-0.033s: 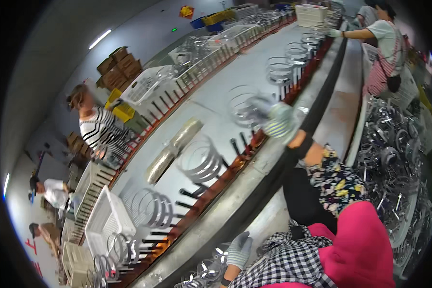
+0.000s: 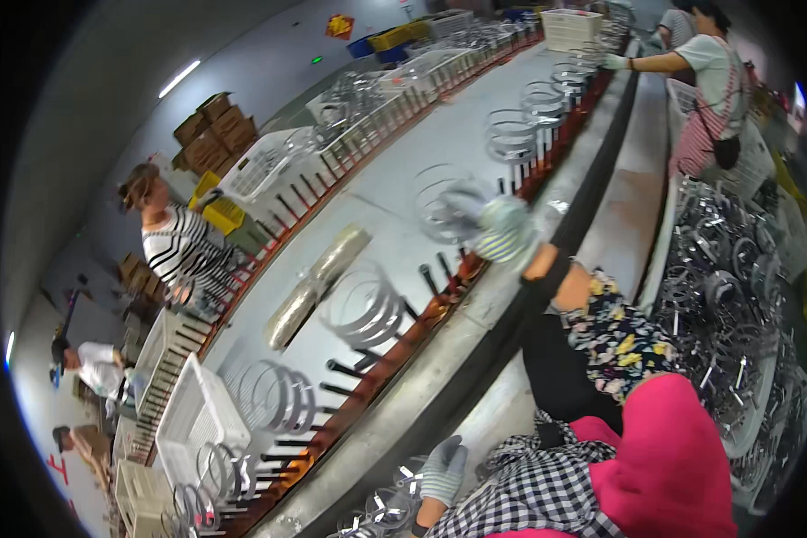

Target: Picking up metal rings from a bin and placing them onto a specialized conveyor rack in a factory setting.

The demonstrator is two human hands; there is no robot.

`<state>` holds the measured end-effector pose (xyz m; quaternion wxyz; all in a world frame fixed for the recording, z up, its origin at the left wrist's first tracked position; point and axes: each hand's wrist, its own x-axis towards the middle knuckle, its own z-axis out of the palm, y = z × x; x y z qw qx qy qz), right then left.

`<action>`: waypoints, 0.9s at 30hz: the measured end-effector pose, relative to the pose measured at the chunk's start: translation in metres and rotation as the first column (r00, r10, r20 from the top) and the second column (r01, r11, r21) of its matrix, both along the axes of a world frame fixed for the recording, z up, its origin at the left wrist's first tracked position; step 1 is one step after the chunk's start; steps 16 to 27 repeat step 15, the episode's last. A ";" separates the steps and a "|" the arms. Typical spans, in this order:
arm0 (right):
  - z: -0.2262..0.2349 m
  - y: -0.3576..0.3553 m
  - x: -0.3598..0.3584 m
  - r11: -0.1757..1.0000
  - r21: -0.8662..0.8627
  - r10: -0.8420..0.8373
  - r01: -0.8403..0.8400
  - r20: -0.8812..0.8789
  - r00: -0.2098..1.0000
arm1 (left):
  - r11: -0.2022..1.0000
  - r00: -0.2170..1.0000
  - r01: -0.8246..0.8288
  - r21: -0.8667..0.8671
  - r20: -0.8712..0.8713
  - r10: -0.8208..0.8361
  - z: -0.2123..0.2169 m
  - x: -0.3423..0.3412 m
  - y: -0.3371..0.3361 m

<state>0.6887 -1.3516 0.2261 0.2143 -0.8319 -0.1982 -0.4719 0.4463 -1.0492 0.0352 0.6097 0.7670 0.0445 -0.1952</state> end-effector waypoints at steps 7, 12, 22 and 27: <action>0.019 0.044 0.004 0.963 -0.269 -0.018 0.017 0.001 1.000 | 0.999 1.000 -0.001 0.049 0.019 0.000 -0.005 -0.012 0.007; 0.026 0.058 -0.005 0.932 -0.357 -0.052 0.054 0.015 0.999 | 0.999 1.000 0.004 0.032 0.010 -0.004 -0.003 -0.014 0.005; 0.022 0.064 -0.004 0.935 -0.355 0.003 -0.001 0.004 1.000 | 1.000 1.000 -0.011 0.001 -0.015 0.011 -0.001 -0.015 0.004; 0.022 0.064 -0.004 0.935 -0.355 0.003 -0.001 0.004 1.000 | 1.000 1.000 -0.011 0.001 -0.015 0.011 -0.001 -0.015 0.004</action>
